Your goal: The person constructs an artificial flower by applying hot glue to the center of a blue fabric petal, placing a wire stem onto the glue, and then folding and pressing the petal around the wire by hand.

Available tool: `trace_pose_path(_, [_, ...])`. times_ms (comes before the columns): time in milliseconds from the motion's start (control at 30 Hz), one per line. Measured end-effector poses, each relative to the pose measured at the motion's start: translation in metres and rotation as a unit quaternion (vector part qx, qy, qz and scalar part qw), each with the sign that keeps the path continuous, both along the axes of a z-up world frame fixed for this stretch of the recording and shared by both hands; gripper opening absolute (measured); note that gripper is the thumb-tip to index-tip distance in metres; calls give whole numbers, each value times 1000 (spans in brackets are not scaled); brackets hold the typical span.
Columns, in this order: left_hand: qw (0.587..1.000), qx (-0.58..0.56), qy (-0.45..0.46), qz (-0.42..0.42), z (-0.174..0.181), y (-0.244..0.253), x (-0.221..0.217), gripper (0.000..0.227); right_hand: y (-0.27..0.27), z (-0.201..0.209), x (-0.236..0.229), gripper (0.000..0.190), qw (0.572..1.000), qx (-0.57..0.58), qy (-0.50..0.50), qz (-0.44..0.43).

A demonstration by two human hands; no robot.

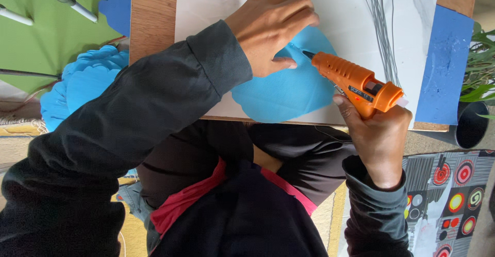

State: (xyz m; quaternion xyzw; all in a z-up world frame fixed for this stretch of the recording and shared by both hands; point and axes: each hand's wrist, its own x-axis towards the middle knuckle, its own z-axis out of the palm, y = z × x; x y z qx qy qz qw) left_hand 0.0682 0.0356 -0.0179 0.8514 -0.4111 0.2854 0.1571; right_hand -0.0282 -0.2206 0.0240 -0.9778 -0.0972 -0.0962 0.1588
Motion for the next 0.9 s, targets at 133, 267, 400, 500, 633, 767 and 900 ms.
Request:
trace_pose_path(133, [1000, -10, 8, -11, -2, 0, 1, 61, 2, 3, -1, 34, 1000, 23, 1, 14])
trace_pose_path(267, [1000, 1, 14, -8, -3, 0, 1, 63, -7, -3, -2, 46, 1000, -11, 4, -9])
trace_pose_path(400, [1000, -6, 14, -14, -1, 0, 1, 63, -10, -3, -3, 42, 1000, -4, -2, 4])
trace_pose_path(500, [1000, 0, 13, -11, -1, 0, 1, 64, -7, 1, -4, 39, 1000, -3, 1, 13])
trace_pose_path(633, [1000, 7, 10, -8, -1, 0, 0, 62, -8, 0, -7, 44, 1000, 7, 15, -7])
trace_pose_path(767, [1000, -3, 8, -11, 0, 0, 0, 63, -15, -2, -8, 45, 1000, -4, -3, 10])
trace_pose_path(900, [1000, 0, 17, -12, -4, -1, 2, 63, -18, -2, -10, 48, 1000, -9, -11, 0])
